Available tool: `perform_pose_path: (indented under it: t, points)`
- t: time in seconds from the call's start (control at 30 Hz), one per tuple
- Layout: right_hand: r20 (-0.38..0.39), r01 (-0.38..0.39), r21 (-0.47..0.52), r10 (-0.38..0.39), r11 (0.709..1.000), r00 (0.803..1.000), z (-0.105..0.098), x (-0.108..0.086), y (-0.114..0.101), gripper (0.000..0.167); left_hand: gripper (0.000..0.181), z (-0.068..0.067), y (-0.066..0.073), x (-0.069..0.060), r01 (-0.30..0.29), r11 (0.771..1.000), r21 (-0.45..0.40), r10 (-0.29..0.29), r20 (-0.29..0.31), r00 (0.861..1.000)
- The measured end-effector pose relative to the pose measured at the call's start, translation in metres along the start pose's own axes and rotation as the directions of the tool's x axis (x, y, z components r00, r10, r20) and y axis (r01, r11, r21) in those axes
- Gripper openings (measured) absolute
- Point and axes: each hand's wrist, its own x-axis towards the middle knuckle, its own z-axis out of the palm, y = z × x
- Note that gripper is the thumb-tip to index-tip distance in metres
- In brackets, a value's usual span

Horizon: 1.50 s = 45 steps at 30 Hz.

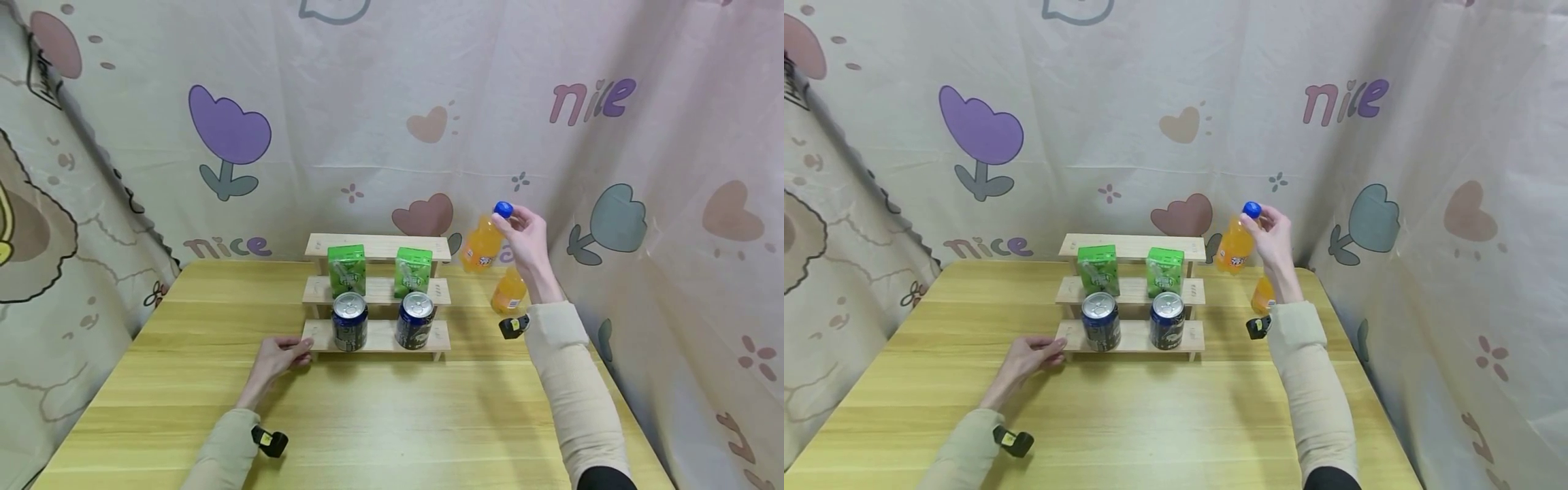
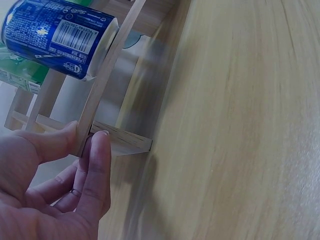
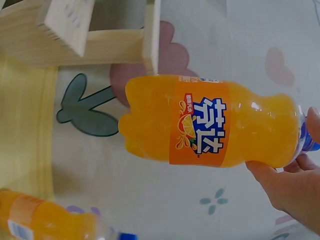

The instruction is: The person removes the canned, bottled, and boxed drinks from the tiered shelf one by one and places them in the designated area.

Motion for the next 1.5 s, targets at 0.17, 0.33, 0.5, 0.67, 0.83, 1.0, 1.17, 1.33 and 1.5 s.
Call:
perform_pose_path:
  t: [0.17,0.33,0.5,0.67,0.83,1.0,1.17,1.33,1.5]
  points:
    - [-0.010,-0.028,0.004,0.028,1.000,1.000,-0.004,-0.002,0.016,0.032,0.043,0.000,0.000,0.000,0.010,1.000,0.000,-0.010,-0.007,1.000]
    - [-0.026,-0.060,-0.006,0.060,0.998,0.998,-0.006,-0.004,0.034,0.041,0.042,0.000,0.000,0.000,0.008,1.000,-0.003,-0.008,-0.006,1.000]
    - [-0.042,-0.098,0.003,0.098,0.995,0.994,-0.008,-0.006,0.050,0.046,0.041,0.000,0.000,0.001,0.007,1.000,-0.006,-0.007,-0.005,1.000]
    - [-0.076,-0.134,0.008,0.134,0.991,0.988,-0.009,-0.008,0.068,0.045,0.040,0.001,0.000,0.002,0.011,1.000,-0.005,-0.011,-0.014,1.000]
    - [-0.092,-0.159,-0.011,0.157,0.987,0.983,-0.009,-0.011,0.080,0.048,0.042,0.000,0.001,0.001,0.013,1.000,-0.012,-0.013,-0.003,1.000]
    - [-0.114,-0.170,-0.010,0.168,0.985,0.979,-0.005,-0.011,0.092,0.047,0.042,0.000,0.001,0.001,0.014,1.000,-0.006,-0.014,-0.011,1.000]
    - [-0.120,-0.156,0.004,0.155,0.988,0.981,0.000,-0.011,0.104,0.043,0.040,0.001,0.001,0.001,0.000,1.000,0.009,0.000,-0.017,1.000]
    - [-0.114,-0.134,0.008,0.134,0.991,0.984,0.003,-0.012,0.114,0.044,0.039,0.001,0.000,0.001,0.001,1.000,0.001,-0.001,-0.020,1.000]
    - [-0.115,-0.138,0.022,0.140,0.990,0.983,0.003,-0.012,0.120,0.045,0.037,0.001,-0.001,0.002,0.009,1.000,0.003,-0.009,-0.028,1.000]
